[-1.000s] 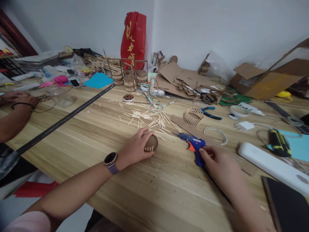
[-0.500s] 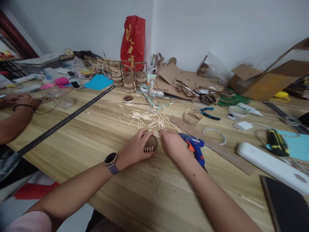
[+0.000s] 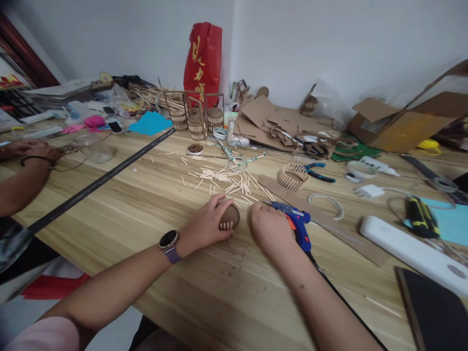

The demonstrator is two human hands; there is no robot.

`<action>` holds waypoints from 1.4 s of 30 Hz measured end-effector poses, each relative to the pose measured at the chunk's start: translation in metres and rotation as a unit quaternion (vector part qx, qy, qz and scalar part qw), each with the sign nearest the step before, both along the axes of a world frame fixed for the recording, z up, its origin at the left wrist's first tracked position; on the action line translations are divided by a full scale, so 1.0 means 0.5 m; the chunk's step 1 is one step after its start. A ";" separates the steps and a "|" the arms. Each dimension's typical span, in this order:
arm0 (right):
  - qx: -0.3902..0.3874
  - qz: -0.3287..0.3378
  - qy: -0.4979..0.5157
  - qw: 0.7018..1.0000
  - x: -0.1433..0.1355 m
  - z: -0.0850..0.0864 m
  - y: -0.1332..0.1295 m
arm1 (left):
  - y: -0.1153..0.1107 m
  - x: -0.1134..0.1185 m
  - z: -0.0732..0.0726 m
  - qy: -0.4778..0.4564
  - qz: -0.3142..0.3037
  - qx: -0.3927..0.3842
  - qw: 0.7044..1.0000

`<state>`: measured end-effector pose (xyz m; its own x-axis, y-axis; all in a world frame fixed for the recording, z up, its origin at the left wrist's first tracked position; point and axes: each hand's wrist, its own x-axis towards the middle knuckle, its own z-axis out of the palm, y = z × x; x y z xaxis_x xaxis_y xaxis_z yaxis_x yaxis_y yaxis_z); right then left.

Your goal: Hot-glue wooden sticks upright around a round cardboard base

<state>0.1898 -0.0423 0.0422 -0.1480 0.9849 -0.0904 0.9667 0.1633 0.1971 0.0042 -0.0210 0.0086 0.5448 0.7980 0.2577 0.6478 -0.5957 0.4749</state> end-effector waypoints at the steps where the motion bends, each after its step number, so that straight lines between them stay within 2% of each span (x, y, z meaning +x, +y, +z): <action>1: -0.005 -0.002 0.003 1.000 0.001 -0.001 -0.002 | 0.000 0.000 0.000 -0.002 0.000 -0.002 1.000; 9: -0.105 -0.021 0.064 0.992 0.016 0.018 -0.009 | 0.005 -0.001 -0.005 -0.011 -0.007 -0.002 1.000; 14: -0.149 -0.034 0.115 0.982 0.026 0.015 -0.005 | 0.004 -0.002 -0.004 -0.006 -0.005 -0.003 1.000; 19: -0.131 -0.039 0.150 0.979 0.017 0.012 -0.008 | 0.004 -0.002 0.001 0.001 -0.006 -0.011 1.000; 26: -0.091 0.025 0.267 0.959 0.011 0.030 -0.009 | 0.004 -0.003 -0.003 0.000 -0.009 -0.005 1.000; 31: -0.080 0.070 0.332 0.937 0.008 0.011 -0.009 | 0.005 -0.004 -0.001 -0.001 -0.012 -0.009 1.000; 35: -0.072 0.079 0.351 0.930 0.001 -0.002 -0.009 | 0.006 -0.003 0.001 0.000 -0.015 -0.009 1.000; 42: -0.070 0.083 0.374 0.921 -0.009 -0.005 -0.010 | 0.005 -0.005 0.000 0.001 -0.014 -0.003 1.000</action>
<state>0.1852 -0.0472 0.0398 -0.3680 0.9295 -0.0260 0.7834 0.2949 -0.5471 0.0019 -0.0185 0.0084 0.5679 0.7834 0.2527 0.6312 -0.6115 0.4772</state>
